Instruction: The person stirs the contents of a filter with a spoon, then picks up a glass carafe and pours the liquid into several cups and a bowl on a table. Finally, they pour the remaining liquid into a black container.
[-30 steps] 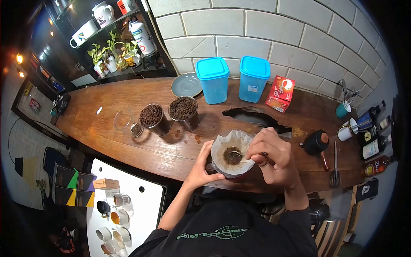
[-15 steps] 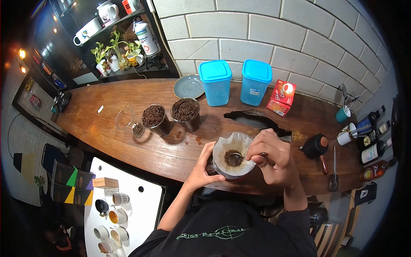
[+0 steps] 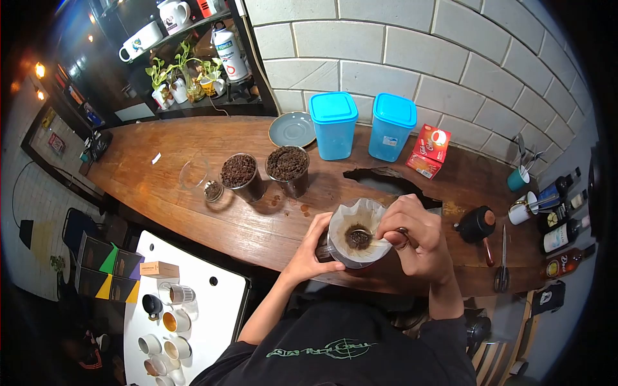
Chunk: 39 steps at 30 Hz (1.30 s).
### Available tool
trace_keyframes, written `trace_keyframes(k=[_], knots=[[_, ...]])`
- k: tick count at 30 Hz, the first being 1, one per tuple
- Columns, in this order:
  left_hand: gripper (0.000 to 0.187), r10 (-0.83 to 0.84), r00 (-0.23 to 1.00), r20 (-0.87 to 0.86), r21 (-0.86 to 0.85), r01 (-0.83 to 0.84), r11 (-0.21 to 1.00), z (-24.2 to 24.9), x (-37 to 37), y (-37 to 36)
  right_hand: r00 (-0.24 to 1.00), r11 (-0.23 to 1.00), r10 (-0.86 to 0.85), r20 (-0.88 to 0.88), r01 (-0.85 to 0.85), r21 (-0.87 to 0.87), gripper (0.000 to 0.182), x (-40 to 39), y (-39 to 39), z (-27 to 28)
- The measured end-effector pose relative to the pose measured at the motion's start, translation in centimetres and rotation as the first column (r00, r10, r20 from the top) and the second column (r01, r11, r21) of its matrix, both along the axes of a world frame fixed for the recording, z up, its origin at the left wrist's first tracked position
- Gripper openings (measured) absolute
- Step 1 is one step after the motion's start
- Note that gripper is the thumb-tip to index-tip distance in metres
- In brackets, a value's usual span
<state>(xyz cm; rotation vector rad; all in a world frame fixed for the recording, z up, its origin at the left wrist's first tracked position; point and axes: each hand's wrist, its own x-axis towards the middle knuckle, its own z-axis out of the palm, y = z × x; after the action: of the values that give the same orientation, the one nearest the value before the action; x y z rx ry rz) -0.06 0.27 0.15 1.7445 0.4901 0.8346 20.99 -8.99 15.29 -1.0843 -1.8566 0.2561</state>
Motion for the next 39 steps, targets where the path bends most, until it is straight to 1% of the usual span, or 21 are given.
trace_keyframes(k=[2,5,8,12,15,17,19,21,23,25,28,30,31,35,37,38,39], knots=[[0.101,0.001,1.0,0.006,0.012,-0.001,1.0,-0.08,0.01,0.01,0.998,0.998,-0.065,-0.011,0.065,0.006,0.008,-0.12,0.05,-0.02],[0.1,-0.011,1.0,0.019,-0.019,0.011,1.0,0.04,0.04,-0.05,1.0,1.0,-0.029,0.004,0.029,0.012,0.009,-0.14,-0.03,0.07],[0.1,-0.026,0.999,0.029,-0.016,0.027,1.0,-0.15,0.09,0.06,0.997,0.998,-0.069,-0.021,0.069,0.006,0.01,-0.07,0.0,-0.03],[0.102,-0.05,0.998,0.034,0.006,0.049,0.999,-0.31,0.09,0.32,0.999,0.999,-0.041,-0.01,0.041,0.027,0.01,-0.17,0.08,-0.04],[0.102,-0.058,0.998,0.023,0.027,0.057,0.998,0.04,0.05,0.33,0.998,0.997,-0.04,-0.053,0.043,0.065,0.014,-0.48,0.0,-0.19],[0.101,-0.049,0.999,0.011,0.031,0.048,0.998,0.21,-0.04,0.34,0.992,0.986,-0.07,-0.106,0.085,0.144,0.019,-0.66,-0.04,-0.27],[0.101,-0.065,0.998,0.019,0.059,0.064,0.996,0.32,0.0,0.38,0.991,0.985,-0.066,-0.116,0.083,0.152,0.021,-0.55,-0.27,-0.31],[0.101,-0.063,0.998,-0.002,0.078,0.063,0.995,0.35,-0.14,0.52,0.995,0.988,-0.032,-0.095,0.046,0.147,0.02,-0.39,-0.23,-0.32],[0.106,-0.094,0.996,-0.007,-0.011,0.094,0.995,0.24,-0.13,0.44,0.996,0.989,-0.011,-0.088,0.023,0.145,0.02,-0.5,-0.08,-0.54],[0.106,-0.09,0.996,-0.007,-0.004,0.09,0.996,0.14,-0.16,0.47,0.996,0.99,-0.068,-0.064,0.076,0.123,0.018,-0.7,-0.1,-0.72],[0.106,-0.09,0.996,-0.011,-0.002,0.09,0.996,0.38,-0.12,0.42,0.996,0.989,-0.084,-0.041,0.088,0.117,0.016,-0.81,-0.32,-0.71],[0.1,-0.078,0.997,-0.007,0.068,0.079,0.995,0.48,-0.18,0.39,0.997,0.993,-0.065,-0.042,0.068,0.098,0.015,-0.85,-0.33,-0.48],[0.1,-0.087,0.996,-0.008,0.066,0.087,0.994,0.46,-0.18,0.37,0.998,0.995,-0.048,-0.044,0.051,0.082,0.013,-0.86,-0.31,-0.38],[0.101,-0.081,0.997,0.017,0.033,0.081,0.996,0.45,-0.09,0.28,0.994,0.993,-0.088,-0.057,0.092,0.069,0.014,-0.72,0.03,-0.21],[0.101,-0.076,0.997,0.02,0.029,0.076,0.997,0.53,-0.07,0.24,0.998,0.998,-0.056,-0.038,0.056,-0.001,0.015,-0.67,-0.12,-0.07],[0.101,-0.074,0.997,0.025,0.028,0.073,0.997,0.57,-0.05,0.24,0.997,0.998,-0.062,-0.037,0.062,-0.002,0.015,-0.68,-0.14,-0.07],[0.101,-0.072,0.997,0.029,0.027,0.071,0.997,0.59,-0.02,0.23,0.993,0.997,-0.073,-0.094,0.075,0.014,0.015,-0.7,-0.13,-0.13]])
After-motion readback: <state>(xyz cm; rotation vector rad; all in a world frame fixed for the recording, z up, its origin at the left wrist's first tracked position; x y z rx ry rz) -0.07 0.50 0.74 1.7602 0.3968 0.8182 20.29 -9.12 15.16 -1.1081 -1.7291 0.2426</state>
